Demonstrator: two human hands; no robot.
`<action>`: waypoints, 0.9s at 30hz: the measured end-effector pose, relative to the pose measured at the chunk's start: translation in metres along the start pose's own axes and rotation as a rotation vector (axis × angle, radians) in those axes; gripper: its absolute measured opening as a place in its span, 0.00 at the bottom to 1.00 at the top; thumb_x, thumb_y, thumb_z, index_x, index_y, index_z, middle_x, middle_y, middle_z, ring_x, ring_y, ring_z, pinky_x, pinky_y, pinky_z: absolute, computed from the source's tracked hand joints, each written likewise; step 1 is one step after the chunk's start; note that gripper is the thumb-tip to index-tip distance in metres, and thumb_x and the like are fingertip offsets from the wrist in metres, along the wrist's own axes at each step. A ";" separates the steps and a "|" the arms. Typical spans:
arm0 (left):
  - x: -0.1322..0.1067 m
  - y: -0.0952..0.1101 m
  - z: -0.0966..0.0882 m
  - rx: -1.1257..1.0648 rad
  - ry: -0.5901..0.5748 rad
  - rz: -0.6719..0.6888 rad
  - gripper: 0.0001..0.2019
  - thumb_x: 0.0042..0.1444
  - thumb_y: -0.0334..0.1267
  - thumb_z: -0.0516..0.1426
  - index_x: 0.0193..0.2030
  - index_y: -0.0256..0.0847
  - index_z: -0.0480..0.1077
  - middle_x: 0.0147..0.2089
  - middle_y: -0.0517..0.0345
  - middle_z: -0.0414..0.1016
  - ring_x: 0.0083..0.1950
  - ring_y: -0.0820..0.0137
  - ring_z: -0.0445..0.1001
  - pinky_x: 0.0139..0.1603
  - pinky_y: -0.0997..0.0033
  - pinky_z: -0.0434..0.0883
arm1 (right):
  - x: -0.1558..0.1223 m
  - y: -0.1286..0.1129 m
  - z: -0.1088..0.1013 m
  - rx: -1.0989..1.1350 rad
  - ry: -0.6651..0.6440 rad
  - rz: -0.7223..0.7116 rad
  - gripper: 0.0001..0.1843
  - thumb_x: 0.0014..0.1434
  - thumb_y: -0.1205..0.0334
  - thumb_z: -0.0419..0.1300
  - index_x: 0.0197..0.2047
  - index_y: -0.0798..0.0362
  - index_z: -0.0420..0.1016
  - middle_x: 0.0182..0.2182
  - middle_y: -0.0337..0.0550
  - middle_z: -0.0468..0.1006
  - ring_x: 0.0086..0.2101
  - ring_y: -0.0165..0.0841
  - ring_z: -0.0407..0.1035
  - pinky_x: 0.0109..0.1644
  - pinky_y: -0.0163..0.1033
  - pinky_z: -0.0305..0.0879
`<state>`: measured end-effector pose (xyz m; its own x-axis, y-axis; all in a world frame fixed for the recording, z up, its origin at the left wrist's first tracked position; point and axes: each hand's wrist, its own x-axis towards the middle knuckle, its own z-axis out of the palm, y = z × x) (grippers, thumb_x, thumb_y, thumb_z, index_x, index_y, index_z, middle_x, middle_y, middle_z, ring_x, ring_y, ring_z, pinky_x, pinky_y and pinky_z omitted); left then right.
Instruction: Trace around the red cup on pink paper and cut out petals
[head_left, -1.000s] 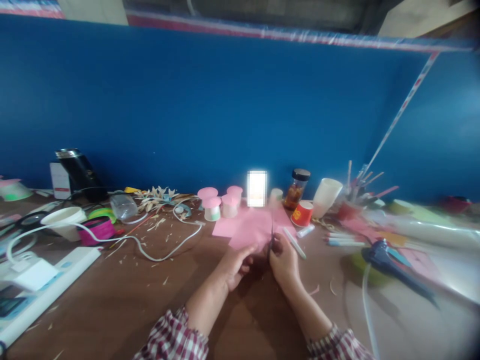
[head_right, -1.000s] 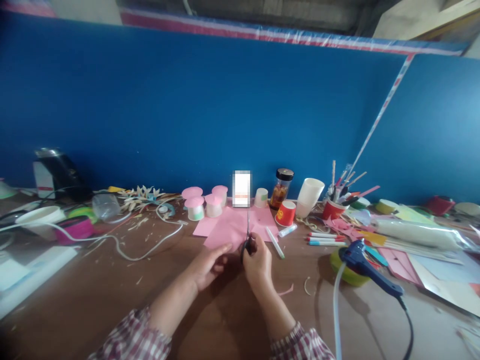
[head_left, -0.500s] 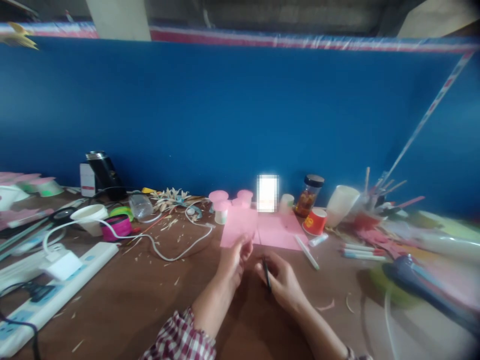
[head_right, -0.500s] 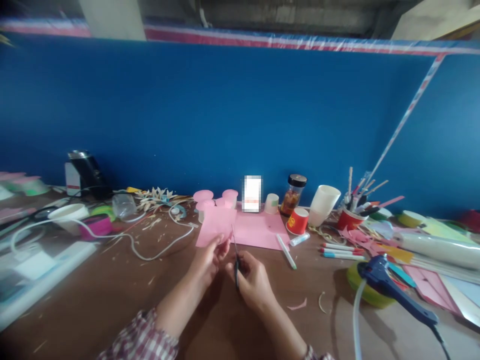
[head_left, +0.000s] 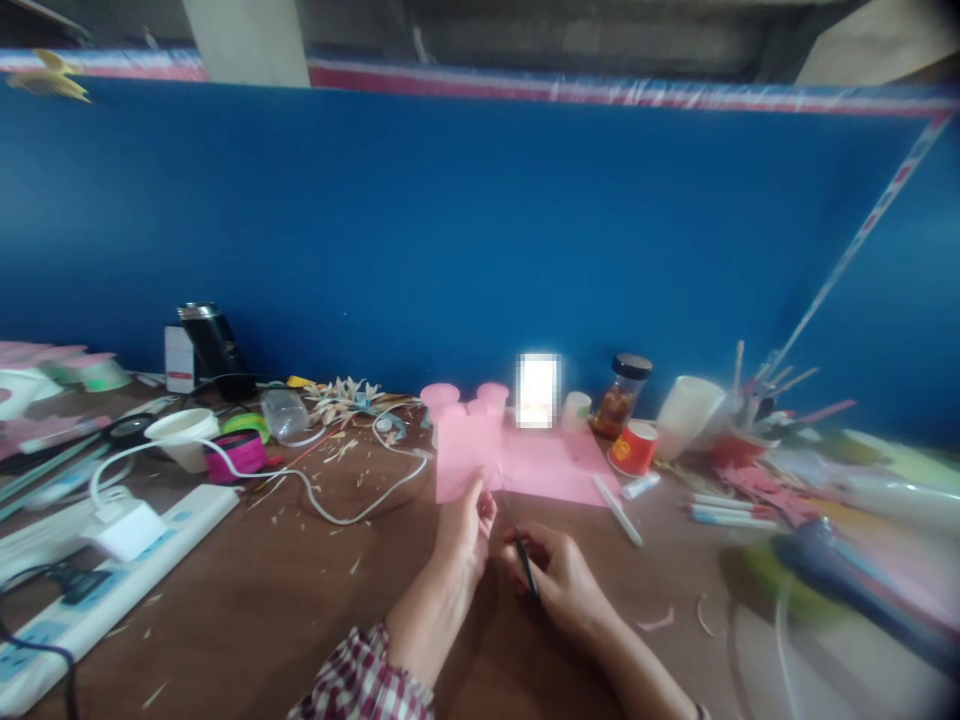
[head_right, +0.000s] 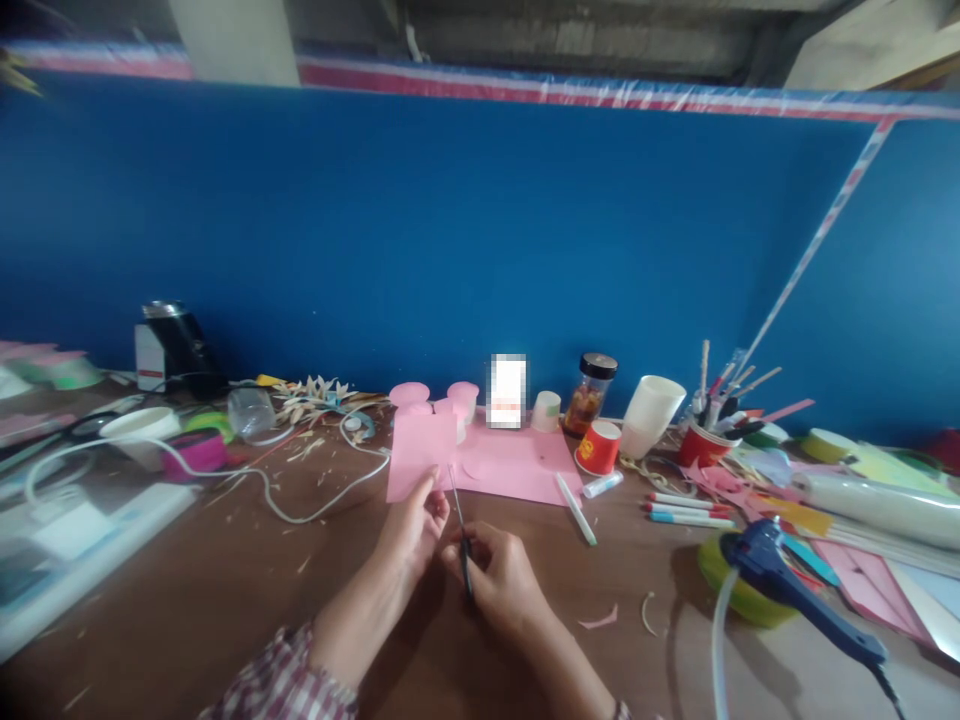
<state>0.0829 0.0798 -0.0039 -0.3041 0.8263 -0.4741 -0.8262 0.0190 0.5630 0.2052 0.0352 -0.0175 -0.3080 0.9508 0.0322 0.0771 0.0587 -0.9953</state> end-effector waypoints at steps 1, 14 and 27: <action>0.000 -0.001 0.000 -0.001 -0.007 0.000 0.11 0.45 0.29 0.64 0.35 0.38 0.69 0.28 0.62 0.69 0.23 0.82 0.66 0.22 0.84 0.65 | 0.000 0.000 0.000 0.002 0.004 -0.002 0.13 0.49 0.58 0.64 0.38 0.55 0.76 0.19 0.35 0.70 0.20 0.27 0.61 0.22 0.29 0.56; -0.011 -0.013 -0.002 0.178 -0.071 -0.090 0.09 0.46 0.35 0.63 0.29 0.35 0.67 0.24 0.61 0.67 0.21 0.80 0.65 0.21 0.81 0.63 | 0.004 0.003 -0.003 0.050 0.017 -0.039 0.13 0.51 0.58 0.64 0.38 0.55 0.75 0.20 0.35 0.71 0.21 0.28 0.62 0.24 0.30 0.58; -0.020 -0.015 -0.002 0.245 -0.211 -0.195 0.11 0.45 0.39 0.62 0.30 0.37 0.67 0.21 0.58 0.69 0.19 0.73 0.67 0.18 0.74 0.63 | 0.007 0.005 -0.009 0.050 0.054 -0.127 0.16 0.54 0.55 0.62 0.43 0.56 0.73 0.28 0.41 0.75 0.26 0.29 0.66 0.29 0.32 0.62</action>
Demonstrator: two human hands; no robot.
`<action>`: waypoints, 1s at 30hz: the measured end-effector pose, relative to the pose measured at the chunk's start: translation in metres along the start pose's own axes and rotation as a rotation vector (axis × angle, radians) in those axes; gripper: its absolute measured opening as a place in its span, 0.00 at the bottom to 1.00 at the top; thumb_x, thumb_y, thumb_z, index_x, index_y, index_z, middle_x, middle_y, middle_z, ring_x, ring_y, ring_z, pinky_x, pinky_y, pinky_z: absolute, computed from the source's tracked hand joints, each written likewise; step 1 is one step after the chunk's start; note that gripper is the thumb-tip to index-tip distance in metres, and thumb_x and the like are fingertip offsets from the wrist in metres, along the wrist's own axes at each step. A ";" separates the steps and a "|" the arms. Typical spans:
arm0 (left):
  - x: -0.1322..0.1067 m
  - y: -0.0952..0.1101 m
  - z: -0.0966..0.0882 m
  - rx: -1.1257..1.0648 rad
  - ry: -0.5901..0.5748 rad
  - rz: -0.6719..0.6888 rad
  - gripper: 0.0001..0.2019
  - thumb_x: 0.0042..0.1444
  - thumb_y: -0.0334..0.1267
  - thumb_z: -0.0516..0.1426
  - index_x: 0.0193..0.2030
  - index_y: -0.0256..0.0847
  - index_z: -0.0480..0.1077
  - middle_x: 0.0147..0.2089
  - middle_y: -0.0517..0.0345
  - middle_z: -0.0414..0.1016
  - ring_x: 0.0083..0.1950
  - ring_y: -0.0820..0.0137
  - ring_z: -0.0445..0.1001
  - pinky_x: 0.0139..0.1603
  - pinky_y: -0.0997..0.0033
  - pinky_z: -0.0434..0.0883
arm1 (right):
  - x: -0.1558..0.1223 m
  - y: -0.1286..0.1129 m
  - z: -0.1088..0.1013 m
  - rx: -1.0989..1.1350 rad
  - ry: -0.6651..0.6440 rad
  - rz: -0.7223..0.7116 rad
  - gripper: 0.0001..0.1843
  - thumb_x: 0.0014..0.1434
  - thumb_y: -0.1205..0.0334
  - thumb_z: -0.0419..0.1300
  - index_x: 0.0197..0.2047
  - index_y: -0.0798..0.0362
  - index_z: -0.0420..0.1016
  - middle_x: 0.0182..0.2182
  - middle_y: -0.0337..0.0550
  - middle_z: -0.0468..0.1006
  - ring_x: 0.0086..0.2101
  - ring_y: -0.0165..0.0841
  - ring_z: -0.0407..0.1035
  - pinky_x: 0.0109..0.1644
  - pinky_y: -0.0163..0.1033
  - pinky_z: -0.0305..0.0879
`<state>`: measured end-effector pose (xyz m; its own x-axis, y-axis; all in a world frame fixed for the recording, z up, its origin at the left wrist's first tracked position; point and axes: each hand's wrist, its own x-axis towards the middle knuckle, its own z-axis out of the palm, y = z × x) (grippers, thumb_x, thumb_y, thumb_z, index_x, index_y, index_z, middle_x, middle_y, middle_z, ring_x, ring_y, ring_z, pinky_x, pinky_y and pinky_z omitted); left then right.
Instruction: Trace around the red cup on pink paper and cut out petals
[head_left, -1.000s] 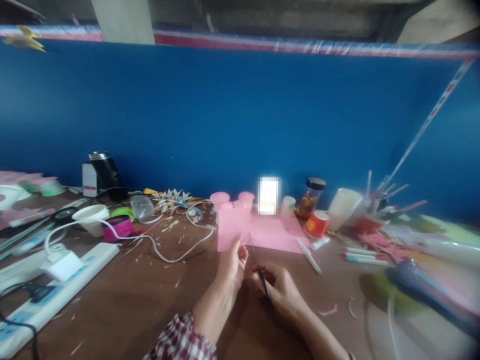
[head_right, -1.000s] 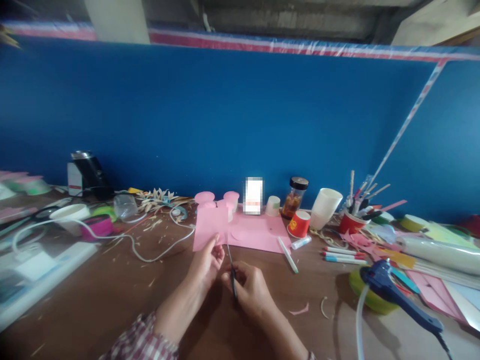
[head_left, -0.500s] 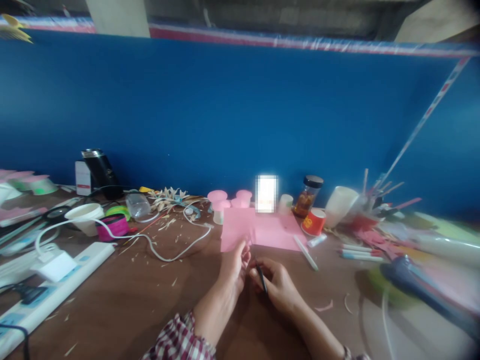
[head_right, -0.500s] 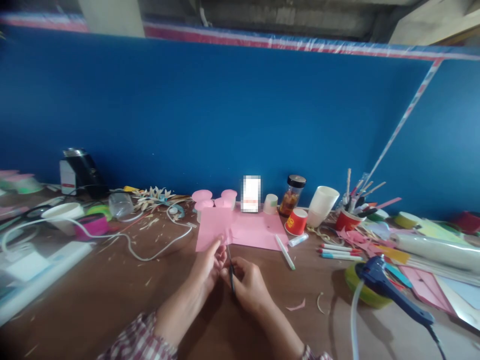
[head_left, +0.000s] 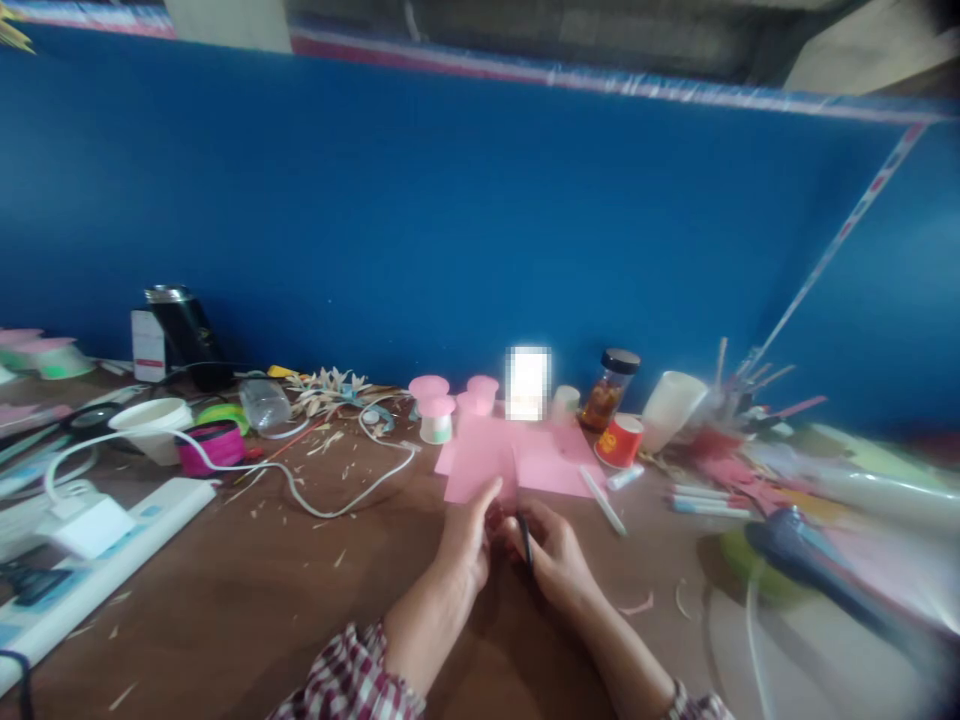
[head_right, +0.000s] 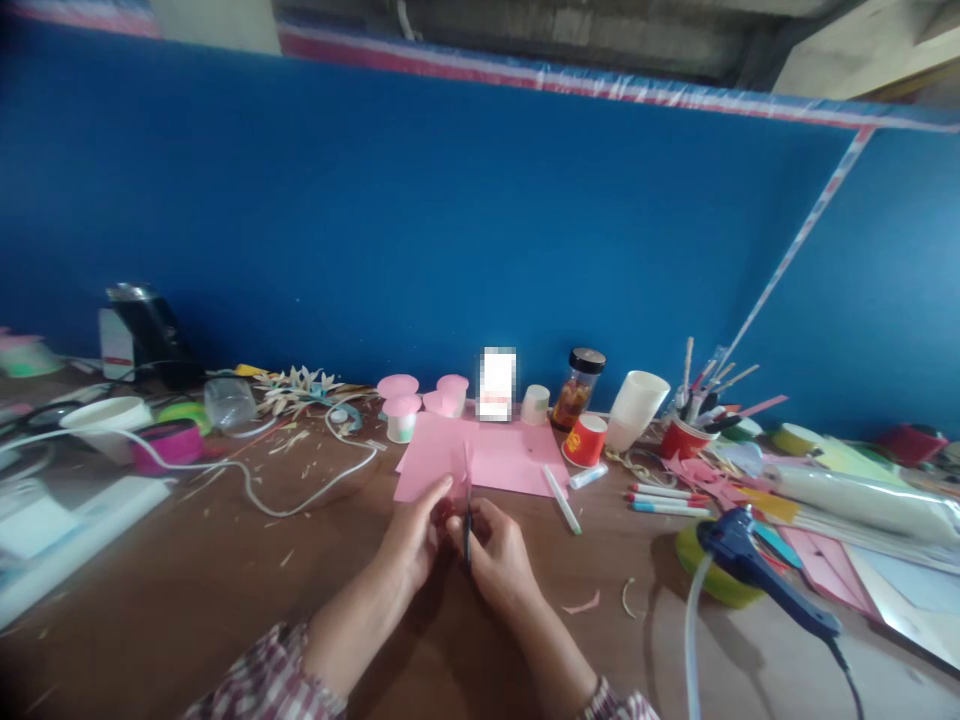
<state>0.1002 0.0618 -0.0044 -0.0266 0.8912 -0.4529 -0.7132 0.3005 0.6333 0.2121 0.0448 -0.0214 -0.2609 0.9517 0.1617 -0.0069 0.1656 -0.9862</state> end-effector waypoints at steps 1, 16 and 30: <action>-0.001 -0.001 0.001 0.005 -0.019 -0.010 0.11 0.45 0.40 0.62 0.29 0.36 0.67 0.21 0.58 0.69 0.18 0.73 0.67 0.17 0.74 0.63 | 0.000 0.000 0.000 -0.004 0.003 -0.003 0.16 0.54 0.55 0.62 0.43 0.56 0.73 0.28 0.41 0.75 0.26 0.29 0.66 0.29 0.32 0.62; -0.002 -0.007 0.003 0.021 -0.089 0.019 0.11 0.45 0.40 0.61 0.30 0.34 0.68 0.21 0.58 0.69 0.18 0.73 0.66 0.16 0.74 0.60 | 0.004 0.004 -0.003 -0.106 0.055 -0.028 0.14 0.57 0.52 0.59 0.36 0.55 0.69 0.23 0.37 0.69 0.25 0.29 0.63 0.28 0.32 0.61; -0.003 -0.010 0.002 -0.017 -0.091 -0.048 0.10 0.47 0.39 0.60 0.31 0.33 0.68 0.22 0.56 0.70 0.19 0.74 0.66 0.19 0.74 0.61 | 0.003 0.008 -0.003 -0.107 0.075 -0.039 0.15 0.55 0.53 0.61 0.39 0.56 0.71 0.24 0.38 0.70 0.25 0.29 0.64 0.28 0.32 0.62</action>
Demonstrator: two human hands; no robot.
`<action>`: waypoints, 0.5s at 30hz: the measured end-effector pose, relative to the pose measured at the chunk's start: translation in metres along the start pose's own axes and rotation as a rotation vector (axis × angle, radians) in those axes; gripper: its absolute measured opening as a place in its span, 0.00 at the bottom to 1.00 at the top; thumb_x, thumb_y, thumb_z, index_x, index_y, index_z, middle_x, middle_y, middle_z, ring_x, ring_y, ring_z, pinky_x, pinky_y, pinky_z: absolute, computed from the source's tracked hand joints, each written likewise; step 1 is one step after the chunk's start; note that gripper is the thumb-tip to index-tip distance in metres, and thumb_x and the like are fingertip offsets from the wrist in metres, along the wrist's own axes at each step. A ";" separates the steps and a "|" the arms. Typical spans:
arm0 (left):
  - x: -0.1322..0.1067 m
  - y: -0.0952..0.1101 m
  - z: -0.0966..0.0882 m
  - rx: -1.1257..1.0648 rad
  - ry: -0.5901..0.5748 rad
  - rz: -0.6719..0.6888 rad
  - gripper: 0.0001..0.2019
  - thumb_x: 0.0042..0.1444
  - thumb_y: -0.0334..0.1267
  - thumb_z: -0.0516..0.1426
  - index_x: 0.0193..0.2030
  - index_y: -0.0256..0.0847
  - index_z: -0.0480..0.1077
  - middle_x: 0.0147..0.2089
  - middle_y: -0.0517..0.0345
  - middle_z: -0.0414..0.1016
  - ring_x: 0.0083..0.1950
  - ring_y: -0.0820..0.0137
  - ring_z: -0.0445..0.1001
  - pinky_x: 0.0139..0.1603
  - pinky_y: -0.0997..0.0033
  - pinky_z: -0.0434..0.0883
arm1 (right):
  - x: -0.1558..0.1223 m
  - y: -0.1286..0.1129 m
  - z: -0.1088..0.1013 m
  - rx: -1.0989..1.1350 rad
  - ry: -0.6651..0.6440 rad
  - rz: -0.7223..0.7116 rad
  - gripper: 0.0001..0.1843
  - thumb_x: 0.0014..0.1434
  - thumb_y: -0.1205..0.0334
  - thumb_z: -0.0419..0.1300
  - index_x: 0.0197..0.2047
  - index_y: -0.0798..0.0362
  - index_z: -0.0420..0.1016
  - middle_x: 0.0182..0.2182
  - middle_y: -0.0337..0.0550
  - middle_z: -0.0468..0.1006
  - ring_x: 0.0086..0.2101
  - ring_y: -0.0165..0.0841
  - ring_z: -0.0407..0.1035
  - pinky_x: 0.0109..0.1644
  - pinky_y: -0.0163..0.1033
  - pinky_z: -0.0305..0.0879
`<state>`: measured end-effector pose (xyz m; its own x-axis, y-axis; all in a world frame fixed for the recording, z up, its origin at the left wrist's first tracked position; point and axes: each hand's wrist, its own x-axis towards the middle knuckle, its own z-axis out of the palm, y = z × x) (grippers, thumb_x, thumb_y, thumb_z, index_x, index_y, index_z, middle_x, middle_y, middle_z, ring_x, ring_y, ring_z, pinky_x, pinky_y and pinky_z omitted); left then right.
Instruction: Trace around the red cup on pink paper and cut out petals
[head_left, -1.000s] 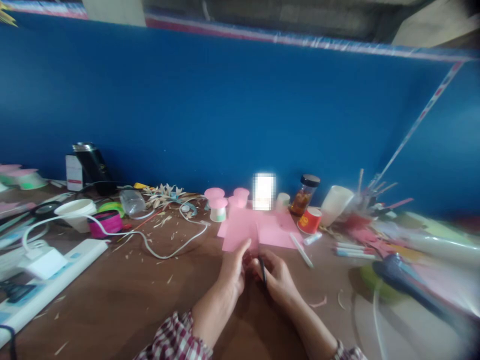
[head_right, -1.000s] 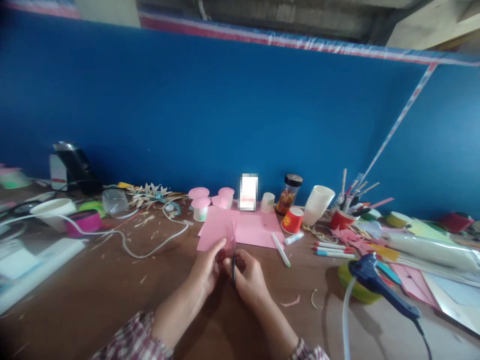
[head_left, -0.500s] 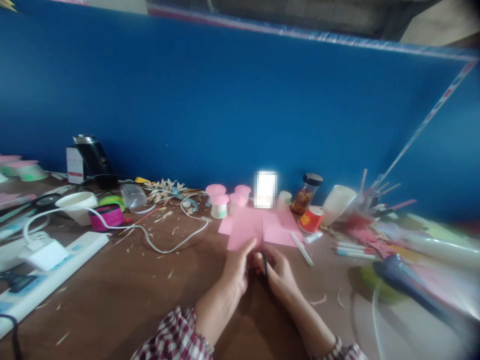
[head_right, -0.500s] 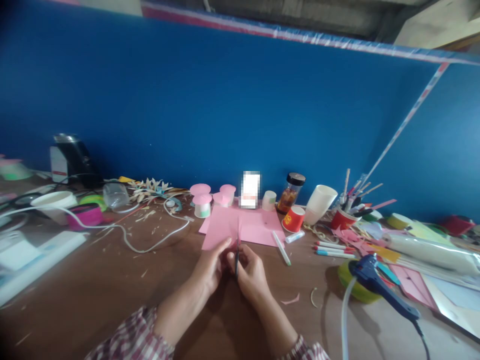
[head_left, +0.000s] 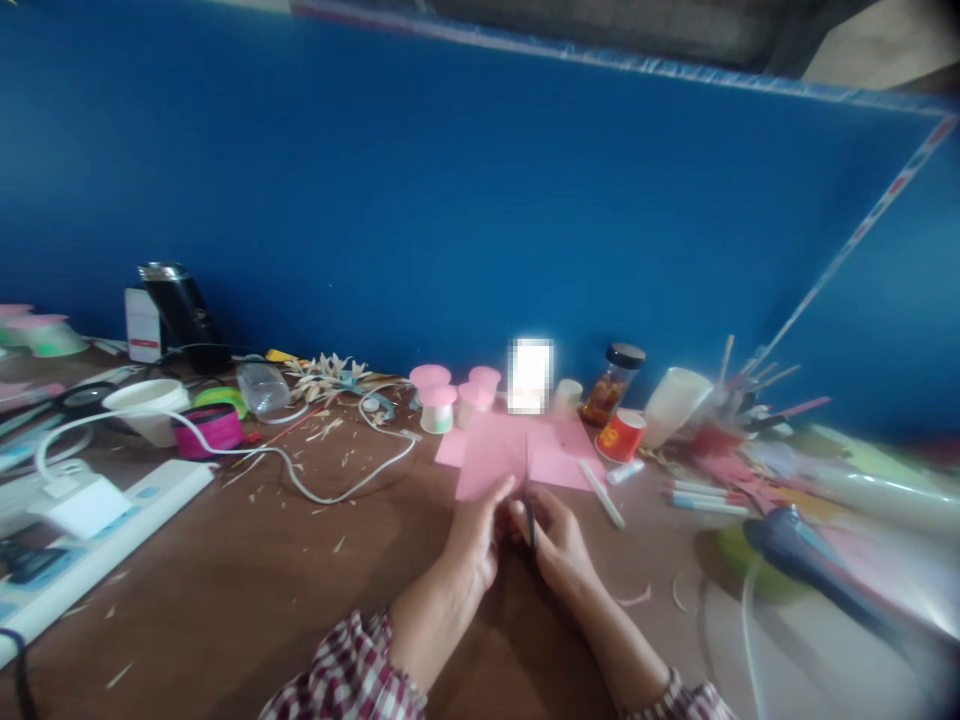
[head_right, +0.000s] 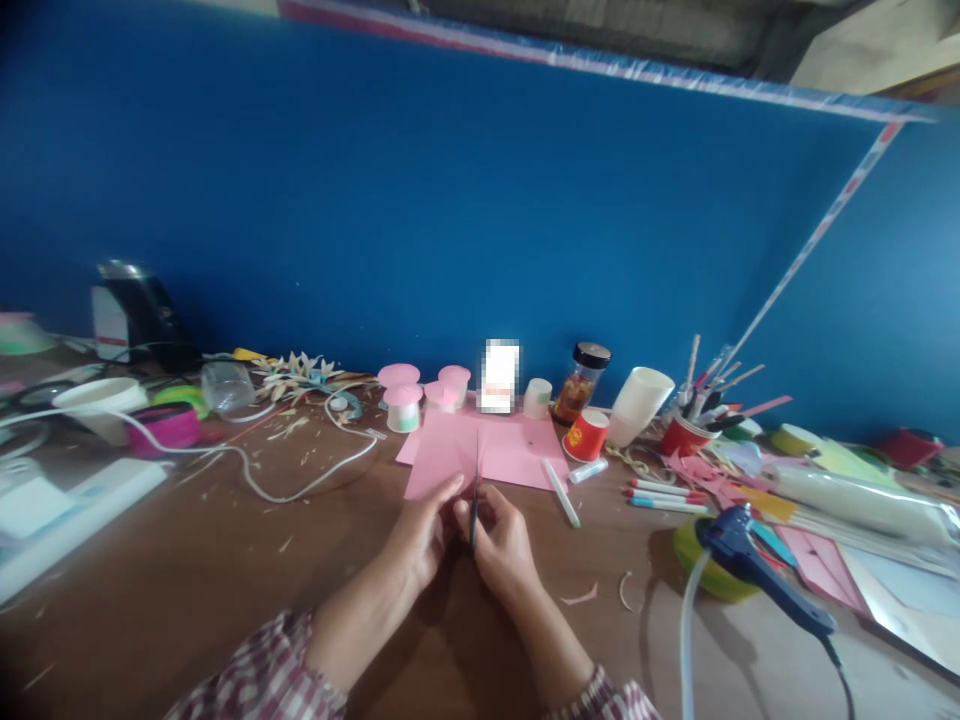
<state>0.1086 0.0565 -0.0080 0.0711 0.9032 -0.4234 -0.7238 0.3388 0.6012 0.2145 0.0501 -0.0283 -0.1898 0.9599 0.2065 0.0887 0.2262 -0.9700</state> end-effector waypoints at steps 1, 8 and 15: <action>0.000 0.000 0.000 -0.002 -0.001 -0.004 0.10 0.47 0.39 0.60 0.31 0.33 0.68 0.22 0.56 0.70 0.19 0.74 0.66 0.19 0.74 0.61 | 0.000 0.000 0.000 0.002 0.003 0.000 0.15 0.55 0.53 0.61 0.40 0.56 0.71 0.24 0.38 0.70 0.25 0.29 0.64 0.28 0.32 0.62; 0.001 0.000 0.001 -0.020 -0.007 0.006 0.09 0.46 0.38 0.61 0.30 0.33 0.69 0.22 0.56 0.71 0.20 0.73 0.67 0.19 0.74 0.63 | 0.000 -0.003 0.001 -0.012 0.012 -0.003 0.14 0.56 0.53 0.60 0.38 0.56 0.70 0.24 0.37 0.69 0.25 0.29 0.64 0.28 0.32 0.62; 0.000 -0.001 -0.001 -0.029 -0.016 0.006 0.10 0.45 0.38 0.62 0.30 0.33 0.69 0.23 0.55 0.72 0.20 0.73 0.68 0.19 0.75 0.64 | 0.000 -0.007 0.001 -0.037 0.019 -0.009 0.14 0.57 0.54 0.59 0.38 0.57 0.71 0.24 0.38 0.69 0.25 0.28 0.63 0.27 0.31 0.60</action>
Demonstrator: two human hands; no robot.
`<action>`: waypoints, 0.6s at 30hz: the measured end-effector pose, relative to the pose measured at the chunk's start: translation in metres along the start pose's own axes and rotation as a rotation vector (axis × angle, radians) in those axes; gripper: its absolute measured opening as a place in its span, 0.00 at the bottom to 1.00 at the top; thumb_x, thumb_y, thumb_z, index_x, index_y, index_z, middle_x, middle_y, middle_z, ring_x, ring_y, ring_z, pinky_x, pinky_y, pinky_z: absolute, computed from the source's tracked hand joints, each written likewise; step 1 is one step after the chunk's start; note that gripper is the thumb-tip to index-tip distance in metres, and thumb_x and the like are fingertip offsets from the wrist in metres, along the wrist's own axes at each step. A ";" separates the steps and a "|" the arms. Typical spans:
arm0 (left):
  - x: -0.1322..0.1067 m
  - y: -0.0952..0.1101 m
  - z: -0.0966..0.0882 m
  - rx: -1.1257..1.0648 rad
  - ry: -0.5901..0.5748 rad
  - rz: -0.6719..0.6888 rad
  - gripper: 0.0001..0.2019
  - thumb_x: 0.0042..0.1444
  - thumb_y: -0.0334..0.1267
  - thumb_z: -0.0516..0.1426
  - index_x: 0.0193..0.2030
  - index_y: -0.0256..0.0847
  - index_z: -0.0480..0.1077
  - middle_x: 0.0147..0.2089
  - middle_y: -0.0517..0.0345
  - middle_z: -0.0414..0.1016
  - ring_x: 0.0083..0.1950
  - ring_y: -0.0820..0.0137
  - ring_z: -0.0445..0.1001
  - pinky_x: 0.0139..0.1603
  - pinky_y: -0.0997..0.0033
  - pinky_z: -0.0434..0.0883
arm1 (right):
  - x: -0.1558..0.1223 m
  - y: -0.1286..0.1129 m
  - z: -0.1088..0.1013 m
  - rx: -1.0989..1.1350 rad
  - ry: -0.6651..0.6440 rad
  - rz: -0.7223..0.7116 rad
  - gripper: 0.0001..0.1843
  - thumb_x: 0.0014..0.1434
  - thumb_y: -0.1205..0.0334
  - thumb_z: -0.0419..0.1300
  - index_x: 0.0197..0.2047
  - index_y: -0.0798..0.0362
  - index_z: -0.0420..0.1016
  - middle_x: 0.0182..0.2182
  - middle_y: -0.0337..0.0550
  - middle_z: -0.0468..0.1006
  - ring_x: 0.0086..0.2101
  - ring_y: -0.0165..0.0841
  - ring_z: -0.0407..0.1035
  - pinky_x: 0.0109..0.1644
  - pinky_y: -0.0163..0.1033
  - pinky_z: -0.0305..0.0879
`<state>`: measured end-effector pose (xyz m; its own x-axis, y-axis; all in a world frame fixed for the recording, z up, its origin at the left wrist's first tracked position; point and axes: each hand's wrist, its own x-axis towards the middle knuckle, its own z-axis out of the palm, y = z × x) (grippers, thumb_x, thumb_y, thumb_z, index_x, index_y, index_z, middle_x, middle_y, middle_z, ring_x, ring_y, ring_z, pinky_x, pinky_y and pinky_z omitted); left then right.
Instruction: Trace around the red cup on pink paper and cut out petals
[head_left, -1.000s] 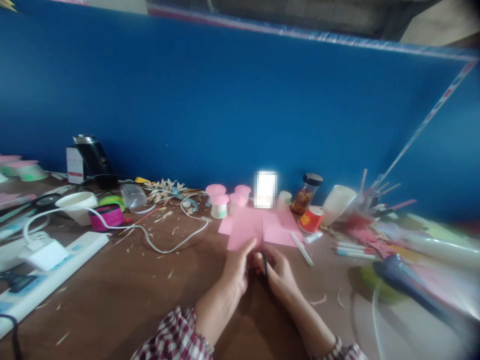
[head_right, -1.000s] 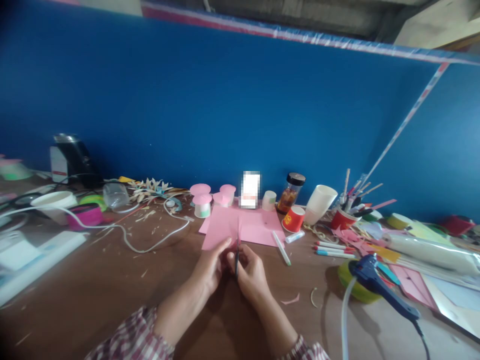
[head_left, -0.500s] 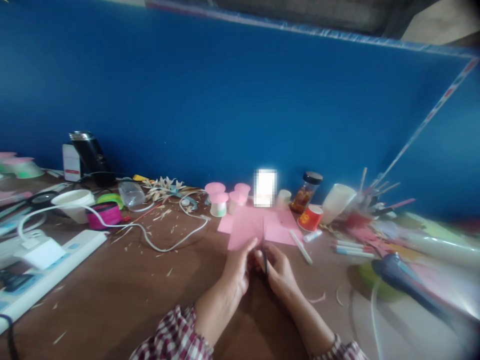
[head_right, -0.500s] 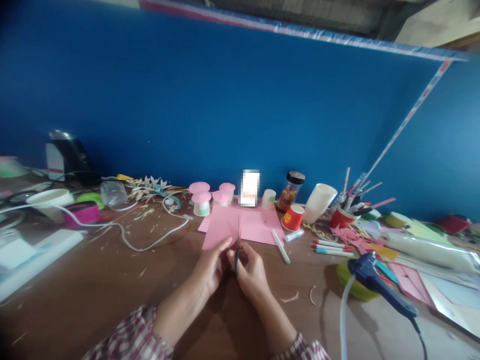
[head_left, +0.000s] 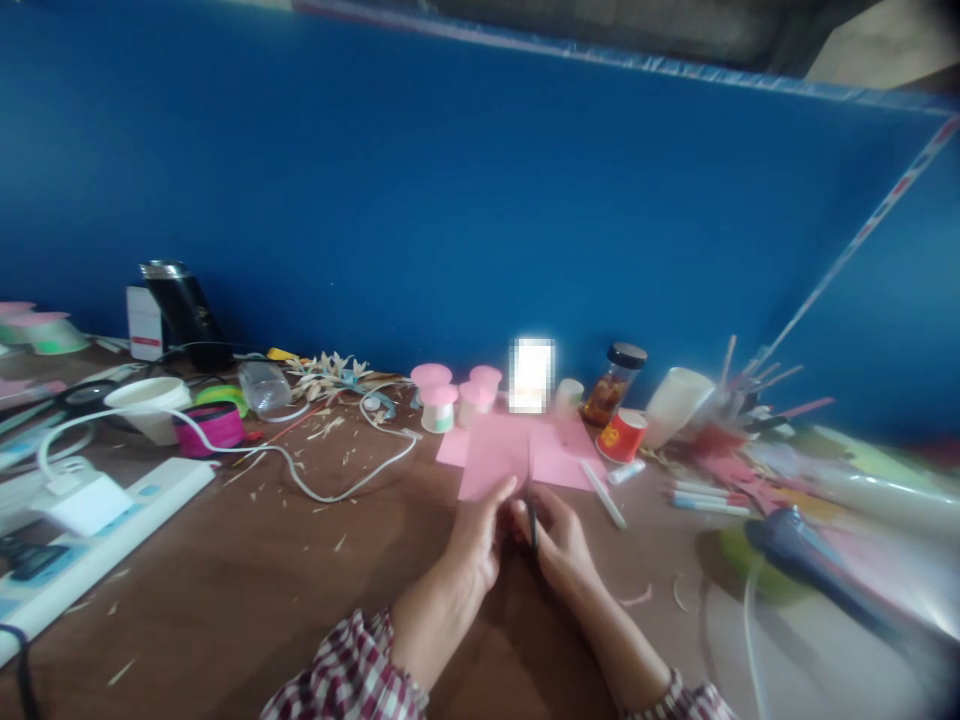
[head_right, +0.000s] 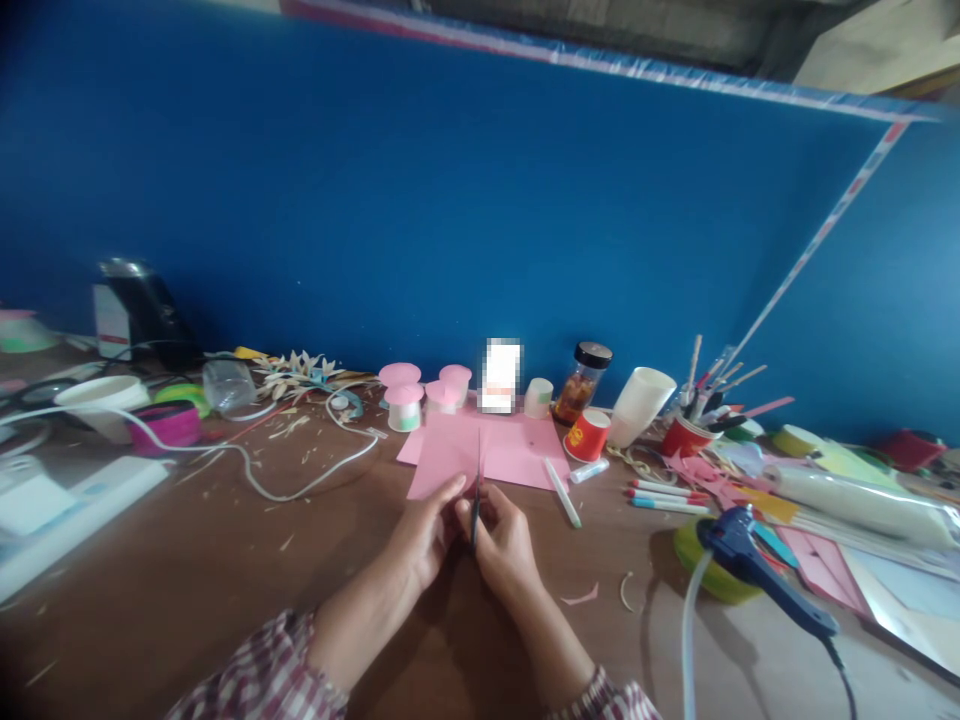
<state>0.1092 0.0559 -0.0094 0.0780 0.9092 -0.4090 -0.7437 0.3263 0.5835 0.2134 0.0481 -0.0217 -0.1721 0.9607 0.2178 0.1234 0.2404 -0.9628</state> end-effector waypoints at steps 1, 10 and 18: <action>0.000 0.000 0.000 0.005 0.003 0.002 0.10 0.45 0.37 0.62 0.30 0.33 0.69 0.23 0.55 0.72 0.20 0.72 0.69 0.19 0.74 0.64 | 0.000 -0.001 0.000 -0.001 0.002 0.001 0.14 0.56 0.54 0.60 0.39 0.57 0.71 0.24 0.37 0.69 0.24 0.28 0.62 0.27 0.31 0.60; 0.000 0.001 0.001 0.020 0.017 0.000 0.10 0.46 0.38 0.62 0.30 0.34 0.69 0.22 0.56 0.71 0.20 0.73 0.69 0.20 0.74 0.65 | -0.001 -0.001 0.000 0.003 0.012 0.003 0.18 0.54 0.51 0.61 0.40 0.57 0.72 0.24 0.40 0.72 0.24 0.30 0.63 0.26 0.32 0.60; 0.000 0.000 -0.001 0.012 0.015 -0.002 0.10 0.45 0.39 0.62 0.29 0.34 0.68 0.21 0.58 0.70 0.19 0.73 0.67 0.20 0.73 0.64 | -0.001 -0.002 -0.001 -0.006 0.011 -0.003 0.16 0.54 0.53 0.61 0.40 0.57 0.73 0.23 0.38 0.72 0.24 0.29 0.63 0.26 0.32 0.60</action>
<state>0.1083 0.0558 -0.0099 0.0691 0.9047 -0.4205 -0.7358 0.3309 0.5909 0.2145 0.0471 -0.0202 -0.1617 0.9614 0.2228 0.1291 0.2444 -0.9610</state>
